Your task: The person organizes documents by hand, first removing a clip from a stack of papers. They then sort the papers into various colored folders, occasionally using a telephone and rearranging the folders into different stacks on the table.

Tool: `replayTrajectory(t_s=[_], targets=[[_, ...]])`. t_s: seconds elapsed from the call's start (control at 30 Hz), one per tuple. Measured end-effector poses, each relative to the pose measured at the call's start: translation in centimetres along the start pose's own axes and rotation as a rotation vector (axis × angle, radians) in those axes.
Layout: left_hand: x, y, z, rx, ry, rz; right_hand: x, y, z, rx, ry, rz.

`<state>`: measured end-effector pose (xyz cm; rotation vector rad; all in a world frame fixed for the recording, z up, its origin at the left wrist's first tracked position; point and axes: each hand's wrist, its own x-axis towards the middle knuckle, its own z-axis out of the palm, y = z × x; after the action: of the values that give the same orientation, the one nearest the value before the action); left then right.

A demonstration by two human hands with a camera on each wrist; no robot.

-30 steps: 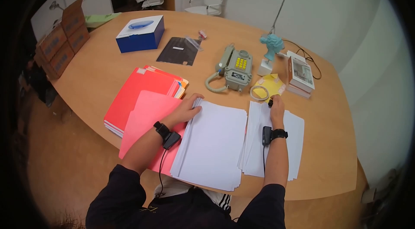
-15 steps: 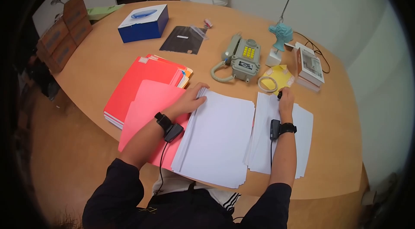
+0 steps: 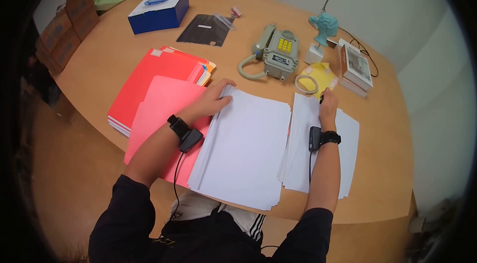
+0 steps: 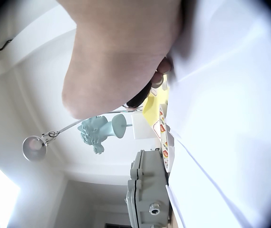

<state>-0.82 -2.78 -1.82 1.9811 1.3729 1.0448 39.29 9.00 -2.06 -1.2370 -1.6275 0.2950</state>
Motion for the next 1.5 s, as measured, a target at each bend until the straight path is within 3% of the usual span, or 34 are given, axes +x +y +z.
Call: replayTrajectory(t_s=[0.3, 0.47, 0.63, 0.7, 0.8, 1.1, 1.2, 1.43, 1.5], targets=[[-0.3, 0.9, -0.5, -0.026, -0.009, 0.013, 0.1, 0.1, 0.1, -0.086, -0.069, 0.018], [-0.5, 1.8, -1.0, -0.040, -0.069, -0.045, -0.1, -0.2, 0.4, -0.277, -0.073, -0.038], [-0.4, 1.5, -0.9, -0.020, -0.081, -0.084, 0.3, 0.3, 0.6, -0.254, -0.129, 0.014], [-0.5, 1.2, -0.8, -0.023, -0.049, 0.003, 0.2, 0.1, 0.5, -0.248, -0.143, 0.004], [-0.3, 1.6, -1.0, -0.040, -0.124, -0.140, -0.1, -0.5, 0.4, -0.244, -0.161, 0.041], [-0.1, 1.3, -0.9, -0.089, -0.130, -0.145, -0.1, 0.2, 0.6, -0.059, -0.136, 0.101], [0.1, 0.3, -0.1, -0.083, -0.040, -0.052, -0.4, -0.4, 0.4, -0.035, -0.111, 0.074], [0.0, 0.8, -0.4, -0.040, -0.058, -0.031, -0.4, -0.1, 0.4, 0.088, -0.090, 0.108], [0.2, 0.5, -0.1, -0.041, 0.033, 0.074, -0.2, 0.1, 0.3, 0.087, -0.095, 0.135]])
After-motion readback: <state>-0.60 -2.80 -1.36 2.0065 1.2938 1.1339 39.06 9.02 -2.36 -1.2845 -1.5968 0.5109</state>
